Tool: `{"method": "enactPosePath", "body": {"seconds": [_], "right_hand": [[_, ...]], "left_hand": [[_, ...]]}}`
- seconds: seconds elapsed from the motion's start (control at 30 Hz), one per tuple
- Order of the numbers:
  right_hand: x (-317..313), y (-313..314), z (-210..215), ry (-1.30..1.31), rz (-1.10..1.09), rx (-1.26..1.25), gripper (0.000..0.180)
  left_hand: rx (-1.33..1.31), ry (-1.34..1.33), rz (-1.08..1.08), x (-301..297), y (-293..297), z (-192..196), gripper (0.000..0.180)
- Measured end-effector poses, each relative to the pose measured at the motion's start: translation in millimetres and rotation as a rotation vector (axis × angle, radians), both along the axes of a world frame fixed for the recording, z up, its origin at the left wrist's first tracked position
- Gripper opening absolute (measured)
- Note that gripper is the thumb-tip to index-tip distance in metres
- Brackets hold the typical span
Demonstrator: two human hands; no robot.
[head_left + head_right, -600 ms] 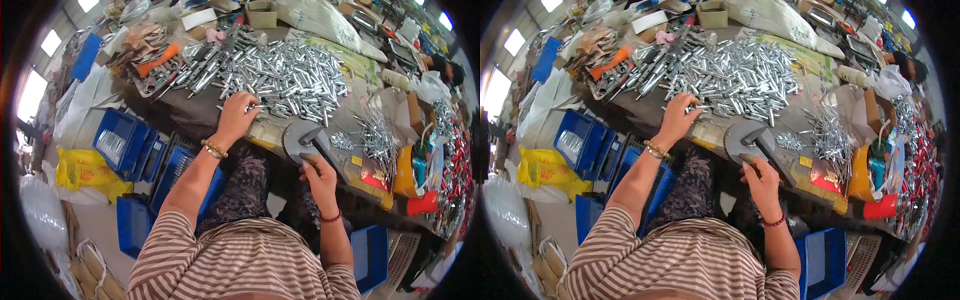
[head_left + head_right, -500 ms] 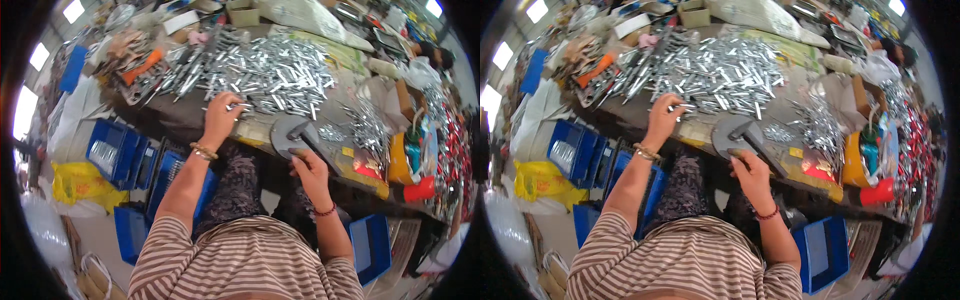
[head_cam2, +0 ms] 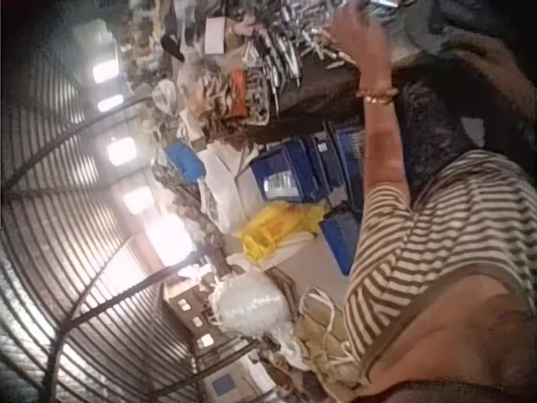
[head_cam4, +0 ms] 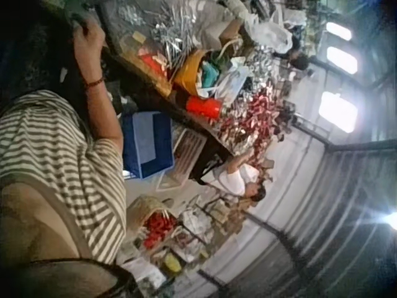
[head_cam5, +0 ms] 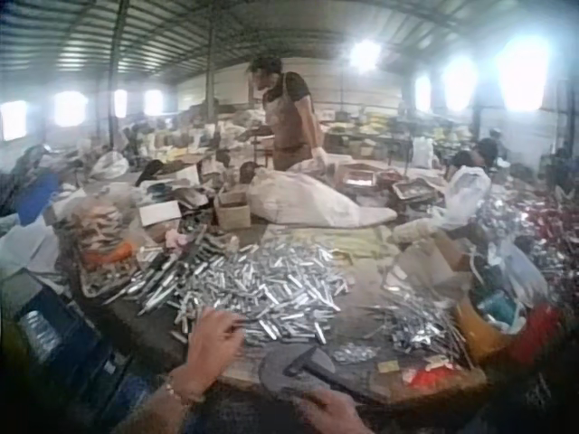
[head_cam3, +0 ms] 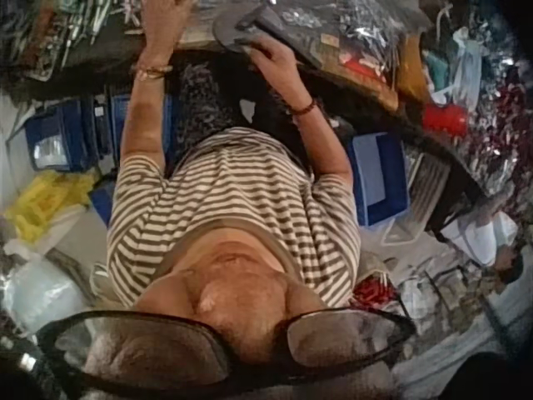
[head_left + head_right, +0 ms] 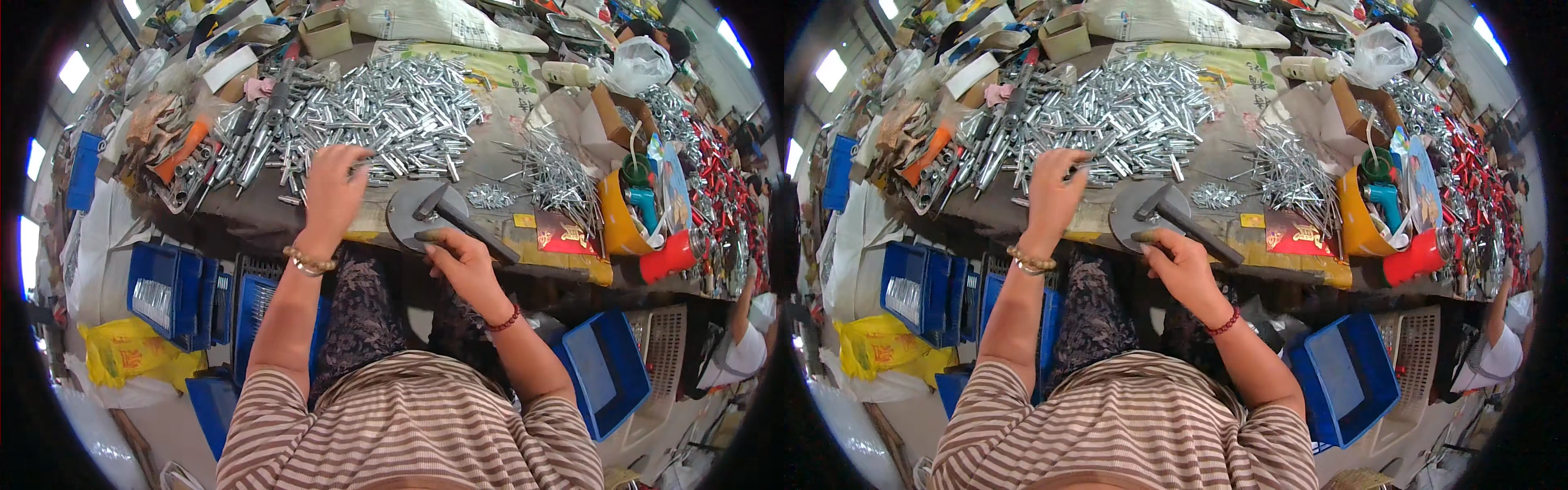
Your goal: The person assembles metal components by fitting metal pins and small parts together on a metal base, tapping them with a small hammer, and placing the assembled pieces into a blue tray.
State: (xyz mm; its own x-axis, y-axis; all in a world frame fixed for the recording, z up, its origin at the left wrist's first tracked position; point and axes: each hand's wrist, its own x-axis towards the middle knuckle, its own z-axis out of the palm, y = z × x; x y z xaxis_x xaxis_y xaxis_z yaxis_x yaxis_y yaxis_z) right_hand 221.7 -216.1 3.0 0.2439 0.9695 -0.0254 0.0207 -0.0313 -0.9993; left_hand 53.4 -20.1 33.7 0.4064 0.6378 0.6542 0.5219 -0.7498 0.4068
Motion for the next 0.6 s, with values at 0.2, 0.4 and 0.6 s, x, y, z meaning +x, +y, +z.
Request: {"method": "enactPosePath", "body": {"seconds": [0.2, 0.4, 0.6], "right_hand": [[2.4, -1.9, 2.9, -0.023, 0.015, 0.015, 0.02], [30.6, -9.4, 22.2, -0.178, -0.048, 0.122, 0.023], [116.9, 26.4, 51.0, -1.201, -0.385, 0.071, 0.01]], "left_hand": [[0.011, 0.191, -0.481, 90.7, -8.8, 10.3, 0.017], [0.18, 0.474, -0.598, 126.3, 16.4, 7.7, 0.004], [0.175, 0.524, -0.64, 126.8, 25.8, 8.2, 0.013]]}}
